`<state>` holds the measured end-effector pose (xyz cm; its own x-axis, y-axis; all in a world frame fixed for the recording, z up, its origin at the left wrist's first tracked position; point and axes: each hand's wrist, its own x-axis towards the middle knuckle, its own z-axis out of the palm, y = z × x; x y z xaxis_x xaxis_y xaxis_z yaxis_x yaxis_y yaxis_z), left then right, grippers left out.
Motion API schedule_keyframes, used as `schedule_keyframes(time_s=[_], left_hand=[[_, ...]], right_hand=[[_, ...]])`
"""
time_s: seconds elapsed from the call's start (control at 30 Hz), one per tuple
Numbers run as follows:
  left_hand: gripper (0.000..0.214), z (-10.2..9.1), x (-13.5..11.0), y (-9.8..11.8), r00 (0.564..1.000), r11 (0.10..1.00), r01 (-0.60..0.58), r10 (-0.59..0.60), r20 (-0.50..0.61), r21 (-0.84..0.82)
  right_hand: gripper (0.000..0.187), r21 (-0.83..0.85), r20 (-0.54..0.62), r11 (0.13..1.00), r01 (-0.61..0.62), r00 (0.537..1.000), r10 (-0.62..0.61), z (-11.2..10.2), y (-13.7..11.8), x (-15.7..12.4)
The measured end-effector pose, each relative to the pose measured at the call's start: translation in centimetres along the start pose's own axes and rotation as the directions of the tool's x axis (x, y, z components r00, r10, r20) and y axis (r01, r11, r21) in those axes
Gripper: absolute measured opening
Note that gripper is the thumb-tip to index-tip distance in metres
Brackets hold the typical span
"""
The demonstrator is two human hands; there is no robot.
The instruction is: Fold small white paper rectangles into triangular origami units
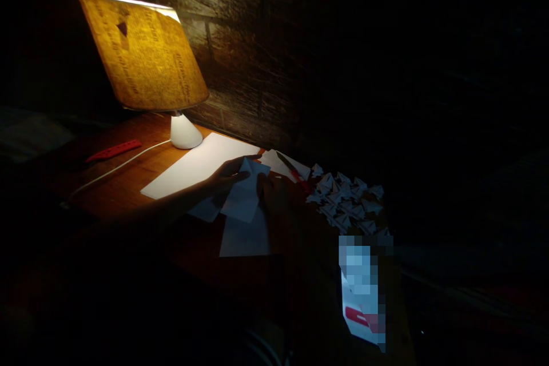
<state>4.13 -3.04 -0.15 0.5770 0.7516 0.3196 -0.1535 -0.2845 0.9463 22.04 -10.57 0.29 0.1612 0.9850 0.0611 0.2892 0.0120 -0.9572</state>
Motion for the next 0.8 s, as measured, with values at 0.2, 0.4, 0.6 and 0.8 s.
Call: schedule_keyframes(time_s=[0.2, 0.4, 0.6, 0.8], left_hand=[[0.084, 0.0, 0.8, -1.0, 0.998, 0.979, 0.061, -0.065, -0.016, -0.193], [0.071, -0.4, 1.0, -1.7, 0.992, 0.976, 0.112, -0.099, 0.081, -0.186], [0.059, -0.5, 0.9, -1.6, 0.987, 0.988, 0.069, -0.047, 0.156, -0.139], [0.069, -0.1, 0.9, -2.0, 0.980, 0.968, 0.123, -0.084, 0.182, -0.218]], right_hand=[[0.046, 0.015, 0.047, 1.000, -0.004, 0.999, 0.003, -0.2, 0.5, 0.0], [0.051, 0.036, 0.058, 0.999, 0.004, 0.998, -0.006, -0.2, 0.7, 0.1], [0.052, -0.077, 0.020, 0.997, 0.024, 1.000, -0.023, 0.1, 0.5, -0.1], [0.040, -0.064, 0.013, 0.991, 0.115, 0.993, -0.114, -0.7, 0.1, -0.2]])
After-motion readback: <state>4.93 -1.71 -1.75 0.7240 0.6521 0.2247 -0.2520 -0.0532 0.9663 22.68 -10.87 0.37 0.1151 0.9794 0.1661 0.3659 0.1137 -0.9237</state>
